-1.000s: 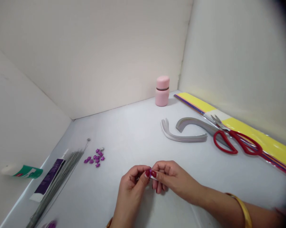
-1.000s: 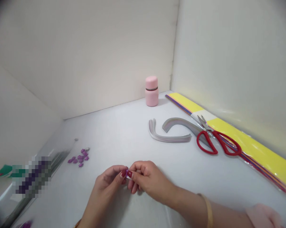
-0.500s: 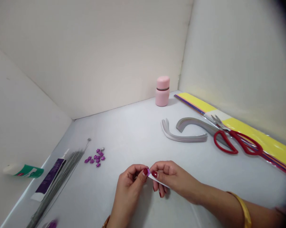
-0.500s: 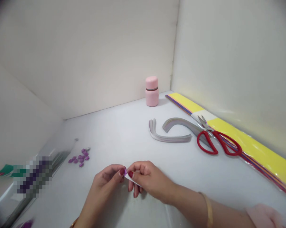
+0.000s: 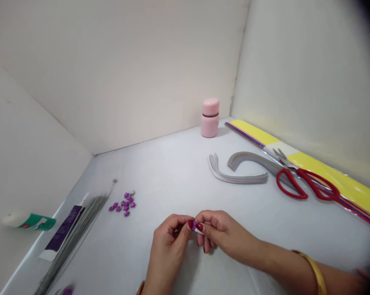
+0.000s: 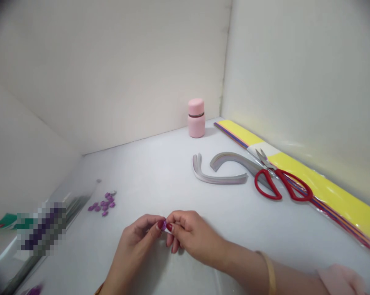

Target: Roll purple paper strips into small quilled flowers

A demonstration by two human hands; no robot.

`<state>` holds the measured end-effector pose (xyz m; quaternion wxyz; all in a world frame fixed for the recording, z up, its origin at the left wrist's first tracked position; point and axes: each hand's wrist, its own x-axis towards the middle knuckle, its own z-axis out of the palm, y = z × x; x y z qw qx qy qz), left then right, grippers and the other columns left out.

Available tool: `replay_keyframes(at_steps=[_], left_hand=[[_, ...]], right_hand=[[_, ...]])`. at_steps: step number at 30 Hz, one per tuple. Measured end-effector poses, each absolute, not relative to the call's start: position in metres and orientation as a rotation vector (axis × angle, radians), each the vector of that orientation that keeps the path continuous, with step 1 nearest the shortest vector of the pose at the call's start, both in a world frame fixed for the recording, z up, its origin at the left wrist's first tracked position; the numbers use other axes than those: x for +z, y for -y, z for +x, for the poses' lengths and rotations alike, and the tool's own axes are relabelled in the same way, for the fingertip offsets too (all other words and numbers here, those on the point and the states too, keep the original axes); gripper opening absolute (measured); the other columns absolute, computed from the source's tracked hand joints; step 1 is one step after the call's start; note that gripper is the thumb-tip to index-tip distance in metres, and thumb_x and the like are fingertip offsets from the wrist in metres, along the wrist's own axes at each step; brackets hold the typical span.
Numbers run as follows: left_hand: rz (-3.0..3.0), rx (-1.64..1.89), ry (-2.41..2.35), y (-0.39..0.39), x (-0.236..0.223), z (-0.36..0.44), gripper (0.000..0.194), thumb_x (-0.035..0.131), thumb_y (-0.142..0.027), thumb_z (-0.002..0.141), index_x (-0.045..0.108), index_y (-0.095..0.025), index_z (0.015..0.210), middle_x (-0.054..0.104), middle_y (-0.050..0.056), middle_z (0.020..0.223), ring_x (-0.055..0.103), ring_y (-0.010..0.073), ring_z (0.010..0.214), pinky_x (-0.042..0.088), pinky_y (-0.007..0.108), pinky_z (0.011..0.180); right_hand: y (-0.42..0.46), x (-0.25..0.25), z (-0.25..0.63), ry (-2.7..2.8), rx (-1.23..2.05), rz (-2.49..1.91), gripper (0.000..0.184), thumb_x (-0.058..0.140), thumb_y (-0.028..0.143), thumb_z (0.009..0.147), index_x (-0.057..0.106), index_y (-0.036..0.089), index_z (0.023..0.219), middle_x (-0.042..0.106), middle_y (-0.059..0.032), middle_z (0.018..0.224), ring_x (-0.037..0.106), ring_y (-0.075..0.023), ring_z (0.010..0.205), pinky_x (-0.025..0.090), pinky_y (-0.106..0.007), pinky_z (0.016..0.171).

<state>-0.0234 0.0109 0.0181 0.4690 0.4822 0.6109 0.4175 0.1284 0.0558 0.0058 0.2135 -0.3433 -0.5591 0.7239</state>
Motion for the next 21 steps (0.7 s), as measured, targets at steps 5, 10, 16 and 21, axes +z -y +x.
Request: replay_keyframes(at_steps=[5,10,16,21], left_hand=[[1.178,1.033,-1.476,-0.0105,0.0196,-0.0228,0.016,0.057,-0.027,0.077,0.067,-0.015,0.079,0.069,0.007,0.075,0.062,0.0184,0.071,0.047,0.026,0.066],[1.241,1.04,-1.519,-0.0091,0.0207,-0.0214,0.016,0.058,-0.027,0.077,0.07,-0.017,0.078,0.069,0.006,0.076,0.062,0.0177,0.072,0.047,0.025,0.066],[1.133,1.082,-1.564,-0.0081,0.0178,-0.0203,0.017,0.061,-0.03,0.075,0.068,-0.015,0.075,0.071,0.005,0.071,0.062,0.0168,0.068,0.047,0.023,0.063],[1.069,1.09,-1.555,-0.0091,0.0151,-0.0201,0.019,0.062,-0.032,0.074,0.067,-0.014,0.076,0.071,0.006,0.072,0.063,0.017,0.068,0.048,0.024,0.063]], right_hand=[[-0.0546,0.0063,0.1293,1.636,1.925,-0.954,0.023,0.044,0.033,0.087,0.054,0.014,0.077,0.055,0.0007,0.062,0.051,-0.0084,0.051,0.039,-0.021,0.051],[-0.0554,0.0052,0.1303,1.7,1.796,-0.959,0.023,0.045,0.03,0.086,0.055,0.014,0.075,0.055,0.0004,0.061,0.051,-0.0088,0.051,0.04,-0.021,0.052],[-0.0566,0.0029,0.1283,1.537,1.921,-0.997,0.016,0.051,0.029,0.082,0.056,0.014,0.078,0.056,0.0019,0.059,0.052,-0.007,0.047,0.036,-0.018,0.047],[-0.0558,0.0045,0.1278,1.467,1.977,-1.029,0.013,0.055,0.025,0.078,0.056,0.013,0.075,0.057,0.0026,0.056,0.052,-0.0062,0.044,0.033,-0.017,0.043]])
